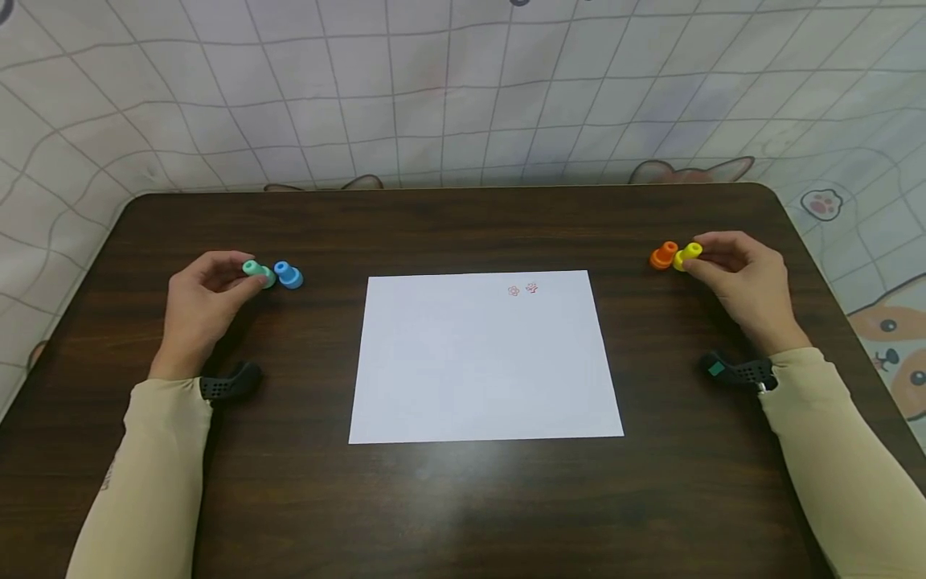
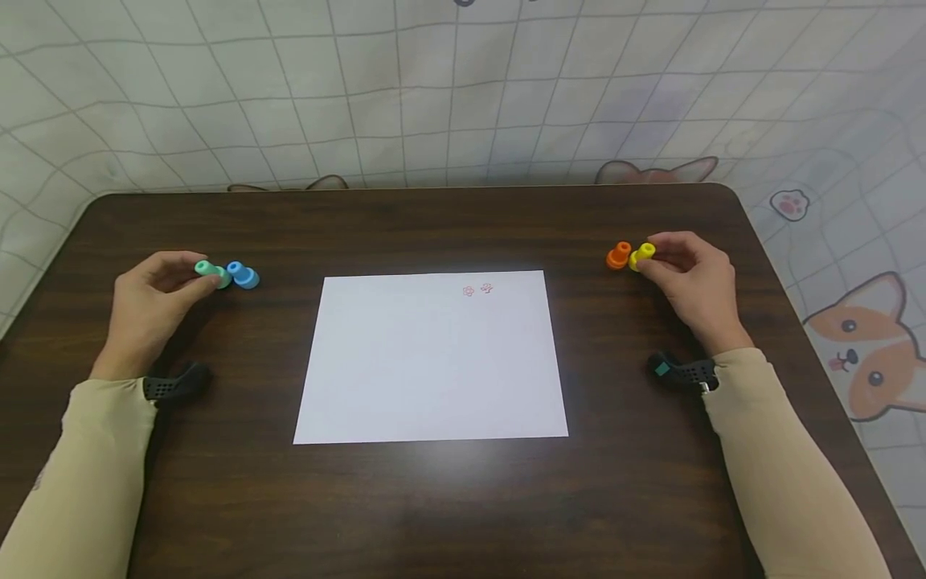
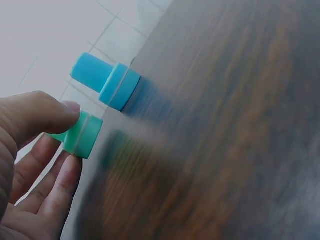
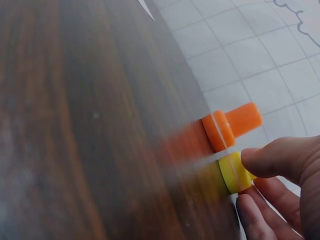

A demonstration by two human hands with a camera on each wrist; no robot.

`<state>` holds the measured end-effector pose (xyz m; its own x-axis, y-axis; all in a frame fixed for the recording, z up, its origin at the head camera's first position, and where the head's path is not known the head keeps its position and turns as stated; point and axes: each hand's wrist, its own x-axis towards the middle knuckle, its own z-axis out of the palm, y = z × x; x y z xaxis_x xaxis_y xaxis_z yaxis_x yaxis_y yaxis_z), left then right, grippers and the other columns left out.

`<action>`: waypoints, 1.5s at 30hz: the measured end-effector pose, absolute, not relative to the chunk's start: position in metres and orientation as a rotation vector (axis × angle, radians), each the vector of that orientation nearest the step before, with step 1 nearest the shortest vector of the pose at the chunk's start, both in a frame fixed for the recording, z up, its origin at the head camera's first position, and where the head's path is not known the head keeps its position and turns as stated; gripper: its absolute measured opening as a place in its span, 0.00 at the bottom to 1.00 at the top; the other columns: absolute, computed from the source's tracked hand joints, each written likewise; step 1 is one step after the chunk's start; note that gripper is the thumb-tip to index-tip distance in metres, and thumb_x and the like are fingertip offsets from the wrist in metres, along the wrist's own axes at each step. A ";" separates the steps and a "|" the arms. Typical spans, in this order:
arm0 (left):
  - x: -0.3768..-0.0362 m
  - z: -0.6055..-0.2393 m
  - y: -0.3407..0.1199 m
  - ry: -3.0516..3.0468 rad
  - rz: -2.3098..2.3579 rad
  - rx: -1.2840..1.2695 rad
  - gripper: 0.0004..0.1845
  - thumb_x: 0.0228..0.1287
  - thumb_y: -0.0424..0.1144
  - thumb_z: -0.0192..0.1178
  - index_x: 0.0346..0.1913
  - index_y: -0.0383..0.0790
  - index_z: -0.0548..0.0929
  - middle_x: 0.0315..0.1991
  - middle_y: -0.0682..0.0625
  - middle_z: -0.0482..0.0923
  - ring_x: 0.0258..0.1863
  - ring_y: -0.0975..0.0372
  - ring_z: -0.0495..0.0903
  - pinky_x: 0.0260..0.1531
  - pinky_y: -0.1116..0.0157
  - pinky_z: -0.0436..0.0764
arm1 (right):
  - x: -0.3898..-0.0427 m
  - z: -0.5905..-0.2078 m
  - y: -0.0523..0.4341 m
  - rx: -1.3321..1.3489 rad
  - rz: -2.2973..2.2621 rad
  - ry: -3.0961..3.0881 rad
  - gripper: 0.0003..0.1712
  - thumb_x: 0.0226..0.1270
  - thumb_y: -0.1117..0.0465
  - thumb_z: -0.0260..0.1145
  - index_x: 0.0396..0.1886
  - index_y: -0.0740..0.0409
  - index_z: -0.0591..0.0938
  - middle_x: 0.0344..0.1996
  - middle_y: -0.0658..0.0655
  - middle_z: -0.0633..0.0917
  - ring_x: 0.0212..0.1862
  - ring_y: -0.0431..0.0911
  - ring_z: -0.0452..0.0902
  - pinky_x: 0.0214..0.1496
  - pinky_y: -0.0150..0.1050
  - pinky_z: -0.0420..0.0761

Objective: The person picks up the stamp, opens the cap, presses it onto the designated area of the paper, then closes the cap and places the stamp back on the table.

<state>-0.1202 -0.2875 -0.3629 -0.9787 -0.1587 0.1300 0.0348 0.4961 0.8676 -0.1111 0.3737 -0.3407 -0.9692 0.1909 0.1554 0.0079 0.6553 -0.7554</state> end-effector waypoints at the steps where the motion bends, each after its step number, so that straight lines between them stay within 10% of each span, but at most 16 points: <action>1: -0.120 -0.362 -0.288 -2.539 -1.487 0.101 0.20 0.66 0.40 0.72 0.58 0.40 0.82 0.46 0.68 0.80 0.48 0.77 0.81 0.46 0.88 0.79 | -0.111 -0.340 0.374 -0.160 1.217 -2.643 0.24 0.69 0.54 0.73 0.61 0.55 0.82 0.44 0.27 0.79 0.44 0.22 0.78 0.46 0.09 0.76; 45: -0.115 -0.329 -0.237 -2.197 -1.838 -0.117 0.17 0.63 0.31 0.72 0.54 0.38 0.85 0.47 0.58 0.86 0.48 0.68 0.86 0.50 0.81 0.84 | -0.096 -0.314 0.313 0.258 1.052 -2.443 0.26 0.56 0.72 0.79 0.55 0.59 0.85 0.50 0.52 0.85 0.49 0.24 0.78 0.59 0.11 0.74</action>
